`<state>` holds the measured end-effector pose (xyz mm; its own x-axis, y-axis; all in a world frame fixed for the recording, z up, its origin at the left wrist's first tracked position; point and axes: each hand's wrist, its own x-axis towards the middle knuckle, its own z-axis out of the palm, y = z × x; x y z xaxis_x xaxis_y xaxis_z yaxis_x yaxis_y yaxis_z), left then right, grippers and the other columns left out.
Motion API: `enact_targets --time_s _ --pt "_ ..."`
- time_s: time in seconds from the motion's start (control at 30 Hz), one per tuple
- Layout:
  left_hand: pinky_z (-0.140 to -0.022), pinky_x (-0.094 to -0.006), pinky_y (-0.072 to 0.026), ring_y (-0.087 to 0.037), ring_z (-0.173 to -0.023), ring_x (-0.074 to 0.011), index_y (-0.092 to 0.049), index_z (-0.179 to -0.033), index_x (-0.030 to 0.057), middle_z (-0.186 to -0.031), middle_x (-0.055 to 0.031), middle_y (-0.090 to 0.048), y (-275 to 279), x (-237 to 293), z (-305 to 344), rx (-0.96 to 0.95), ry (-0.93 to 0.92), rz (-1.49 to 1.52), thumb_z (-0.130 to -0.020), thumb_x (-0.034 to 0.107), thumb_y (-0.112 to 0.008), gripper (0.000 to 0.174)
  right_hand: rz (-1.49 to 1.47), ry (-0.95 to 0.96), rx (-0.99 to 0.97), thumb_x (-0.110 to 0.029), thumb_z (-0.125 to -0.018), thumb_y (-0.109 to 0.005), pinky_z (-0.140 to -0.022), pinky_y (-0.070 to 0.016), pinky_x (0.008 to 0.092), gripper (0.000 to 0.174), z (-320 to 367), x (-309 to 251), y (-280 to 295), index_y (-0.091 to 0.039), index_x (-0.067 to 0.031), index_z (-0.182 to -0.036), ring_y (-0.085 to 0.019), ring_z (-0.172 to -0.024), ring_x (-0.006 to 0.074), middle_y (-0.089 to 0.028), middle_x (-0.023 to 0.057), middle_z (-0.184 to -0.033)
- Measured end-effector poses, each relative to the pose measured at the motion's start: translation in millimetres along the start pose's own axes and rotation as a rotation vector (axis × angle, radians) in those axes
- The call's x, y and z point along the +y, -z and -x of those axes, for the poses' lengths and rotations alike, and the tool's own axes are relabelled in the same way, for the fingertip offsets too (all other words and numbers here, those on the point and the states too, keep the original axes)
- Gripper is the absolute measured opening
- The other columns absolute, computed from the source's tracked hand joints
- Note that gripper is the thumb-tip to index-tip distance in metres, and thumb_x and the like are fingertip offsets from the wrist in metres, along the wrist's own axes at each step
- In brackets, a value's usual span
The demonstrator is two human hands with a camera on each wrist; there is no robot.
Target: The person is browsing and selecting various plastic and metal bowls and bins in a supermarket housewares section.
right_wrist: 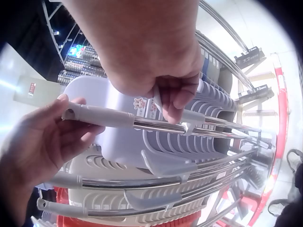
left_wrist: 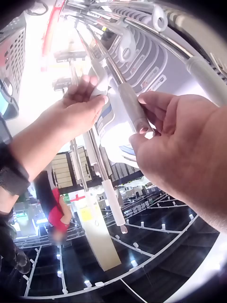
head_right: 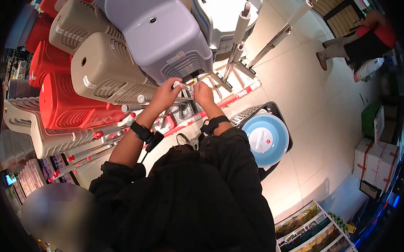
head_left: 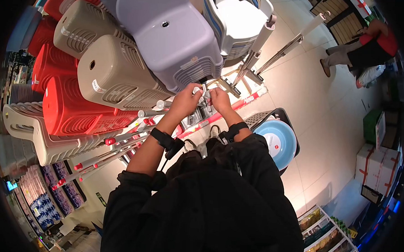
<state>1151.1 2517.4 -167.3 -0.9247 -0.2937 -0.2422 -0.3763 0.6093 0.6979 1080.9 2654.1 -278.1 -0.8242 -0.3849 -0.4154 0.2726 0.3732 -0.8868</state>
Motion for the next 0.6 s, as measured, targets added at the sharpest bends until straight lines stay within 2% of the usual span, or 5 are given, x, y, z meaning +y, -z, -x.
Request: enact_targets --time_s 0.27,0.43,0.53,0.57,0.6 --pt "-0.072 -0.0366 -0.0485 -0.063 -0.076 -0.0263 -0.06 -0.118 0.0098 -0.086 -0.0165 -0.066 4 -3 3 0.039 0.003 0.041 -0.09 0.036 -0.061 0.038 0.03 0.067 -0.04 -0.023 -0.097 -0.045 -0.057 -0.0519 0.0337 0.029 -9 7 -6 -0.065 -0.0019 -0.1 -0.065 -0.055 0.0174 -0.065 0.0091 -0.065" --pt "-0.071 -0.0368 -0.0486 -0.063 -0.075 -0.0263 -0.059 -0.12 0.0111 -0.086 -0.0171 -0.066 4 -1 4 0.045 -0.004 0.036 -0.091 0.036 -0.06 0.038 -0.103 0.052 -0.048 -0.028 -0.097 -0.049 -0.06 -0.0522 0.0352 0.032 -5 6 -6 -0.063 -0.0002 -0.102 -0.066 -0.058 0.0206 -0.067 0.0143 -0.072" --pt "-0.08 -0.0357 -0.0493 -0.064 -0.09 -0.0252 -0.052 -0.129 0.0082 -0.102 -0.0193 -0.066 4 0 4 -0.037 0.094 0.027 -0.091 0.033 -0.062 0.046 0.06 0.027 0.007 -0.029 -0.095 -0.054 -0.059 -0.0511 0.0311 0.033 -5 7 0 -0.058 0.0014 -0.109 -0.065 -0.062 0.0193 -0.066 0.0123 -0.077" --pt "-0.086 -0.0353 -0.0479 -0.062 -0.1 -0.025 -0.047 -0.133 0.0056 -0.112 -0.0199 -0.062 1 -4 7 0.063 0.009 0.117 -0.092 0.03 -0.062 0.051 0.059 0.027 0.014 -0.029 -0.095 -0.054 -0.059 -0.0511 0.0311 0.033 0 8 4 -0.058 0.0014 -0.109 -0.065 -0.062 0.0193 -0.066 0.0123 -0.077" --pt "-0.092 -0.035 -0.0466 -0.059 -0.11 -0.0249 -0.041 -0.138 0.0031 -0.122 -0.0205 -0.059 -1 -8 11 0.163 -0.078 0.209 -0.092 0.027 -0.062 0.056 0.1 0.071 0.09 -0.035 -0.093 -0.055 -0.067 -0.0509 0.0352 0.04 10 9 9 -0.057 -0.0003 -0.113 -0.066 -0.072 0.0253 -0.067 0.0157 -0.083"
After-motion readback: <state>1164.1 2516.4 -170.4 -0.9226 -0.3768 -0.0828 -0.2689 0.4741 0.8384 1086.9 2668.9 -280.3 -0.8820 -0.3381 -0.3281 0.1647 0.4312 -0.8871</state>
